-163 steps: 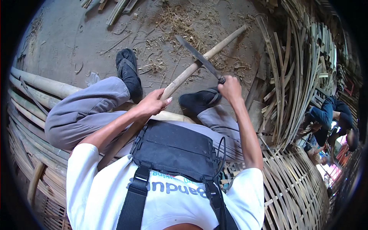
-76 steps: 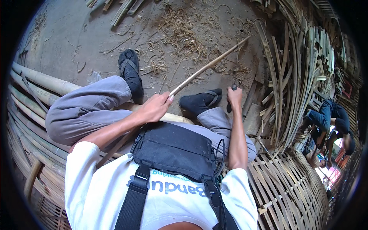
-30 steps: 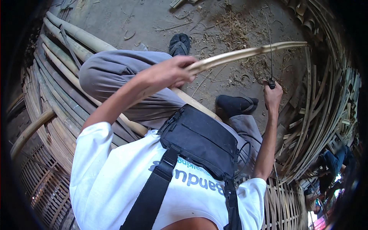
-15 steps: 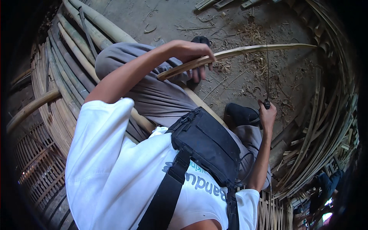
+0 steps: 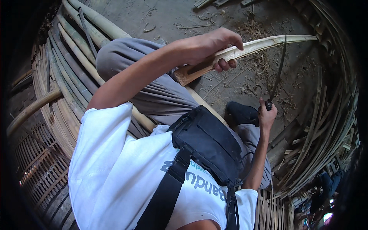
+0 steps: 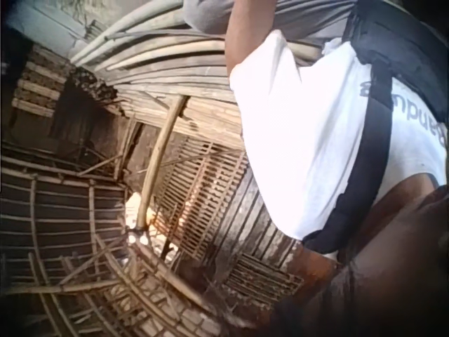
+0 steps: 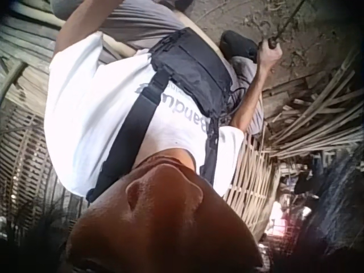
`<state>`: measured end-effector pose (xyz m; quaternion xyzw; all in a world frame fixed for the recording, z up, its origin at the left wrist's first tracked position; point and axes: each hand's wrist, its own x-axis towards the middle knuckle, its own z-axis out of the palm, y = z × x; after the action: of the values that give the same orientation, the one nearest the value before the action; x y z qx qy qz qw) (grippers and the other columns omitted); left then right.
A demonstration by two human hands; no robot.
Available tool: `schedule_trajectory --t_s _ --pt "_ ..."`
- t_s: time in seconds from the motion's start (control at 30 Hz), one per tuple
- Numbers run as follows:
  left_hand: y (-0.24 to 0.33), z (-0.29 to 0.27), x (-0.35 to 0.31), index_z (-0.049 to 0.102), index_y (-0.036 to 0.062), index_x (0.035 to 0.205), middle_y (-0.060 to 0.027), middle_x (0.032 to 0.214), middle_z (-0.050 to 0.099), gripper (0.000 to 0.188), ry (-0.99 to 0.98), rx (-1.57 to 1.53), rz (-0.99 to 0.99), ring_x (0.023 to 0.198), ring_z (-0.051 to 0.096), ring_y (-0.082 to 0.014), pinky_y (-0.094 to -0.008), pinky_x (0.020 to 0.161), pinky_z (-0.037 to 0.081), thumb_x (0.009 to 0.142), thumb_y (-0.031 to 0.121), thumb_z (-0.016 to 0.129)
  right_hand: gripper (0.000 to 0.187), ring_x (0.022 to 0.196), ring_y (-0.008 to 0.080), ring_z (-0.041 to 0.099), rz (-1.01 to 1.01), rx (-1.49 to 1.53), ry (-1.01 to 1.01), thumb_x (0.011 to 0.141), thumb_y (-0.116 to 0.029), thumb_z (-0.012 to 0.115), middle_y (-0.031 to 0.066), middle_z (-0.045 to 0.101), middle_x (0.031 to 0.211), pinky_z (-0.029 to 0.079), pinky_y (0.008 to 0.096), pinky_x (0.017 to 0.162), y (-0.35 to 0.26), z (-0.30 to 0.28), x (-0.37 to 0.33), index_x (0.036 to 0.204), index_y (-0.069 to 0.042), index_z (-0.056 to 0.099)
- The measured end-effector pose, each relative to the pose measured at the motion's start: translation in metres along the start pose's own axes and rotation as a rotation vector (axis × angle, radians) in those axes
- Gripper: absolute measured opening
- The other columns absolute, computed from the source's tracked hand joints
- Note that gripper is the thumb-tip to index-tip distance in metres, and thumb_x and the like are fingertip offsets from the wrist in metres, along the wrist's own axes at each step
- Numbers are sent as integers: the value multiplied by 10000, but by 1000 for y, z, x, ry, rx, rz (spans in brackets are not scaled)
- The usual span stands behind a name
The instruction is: The person scrapes and trims a bamboo strip using a knife, turning and shifting the bamboo to shave its surface and edges.
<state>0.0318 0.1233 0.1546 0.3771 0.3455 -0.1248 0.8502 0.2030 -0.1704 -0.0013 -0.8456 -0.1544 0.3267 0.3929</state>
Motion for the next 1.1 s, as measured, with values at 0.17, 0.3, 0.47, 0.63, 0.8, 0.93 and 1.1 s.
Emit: schedule_trajectory --t_s 0.17,0.3,0.47,0.63,0.8,0.93,1.1 --pt "-6 -3 -5 367 -67 1232 -120 829 557 503 -156 -108 42 526 473 -114 -227 472 433 886 277 487 356 459 56 414 36 92 -35 872 -243 701 -42 451 534 302 241 437 -16 4 -13 649 -55 497" --pt "-15 -16 -16 235 -57 1390 -221 882 568 583 -321 -149 102 509 540 -183 -258 420 474 921 247 403 347 464 54 414 46 84 -62 875 -241 697 -42 453 542 304 237 441 -12 6 -17 654 -58 501" --pt "-24 -17 -44 188 -16 1444 -272 903 569 561 -306 -272 134 462 538 -191 -270 381 476 968 246 328 362 501 62 386 -45 1 -71 870 -237 694 -40 434 544 311 245 478 -30 8 -26 640 -45 490" --pt "-41 -18 -59 278 -12 1421 -146 777 480 566 -235 -355 64 449 457 -141 -227 368 395 997 359 335 363 532 90 339 -193 -214 -71 861 -235 696 8 391 532 310 262 501 -55 1 -33 669 2 499" --pt "-52 -15 -68 282 1 1428 -102 815 453 593 -144 -461 5 497 424 -123 -217 409 342 928 285 429 234 463 279 400 -397 -360 -168 819 -160 685 157 452 540 364 347 480 -103 4 -60 763 16 541" --pt "-65 -8 -78 261 -32 1399 -102 959 398 862 -131 -385 41 583 436 -112 -221 404 317 601 38 578 189 575 384 577 -483 -430 -261 676 -110 685 190 525 592 437 407 522 -125 8 -75 787 -28 556" --pt "-77 -4 -76 309 -72 1338 -108 966 418 794 -94 -364 -27 600 465 -100 -188 384 309 595 -4 581 205 597 355 614 -567 -580 -349 657 -105 681 154 595 625 474 428 537 -141 4 -80 819 -60 565"
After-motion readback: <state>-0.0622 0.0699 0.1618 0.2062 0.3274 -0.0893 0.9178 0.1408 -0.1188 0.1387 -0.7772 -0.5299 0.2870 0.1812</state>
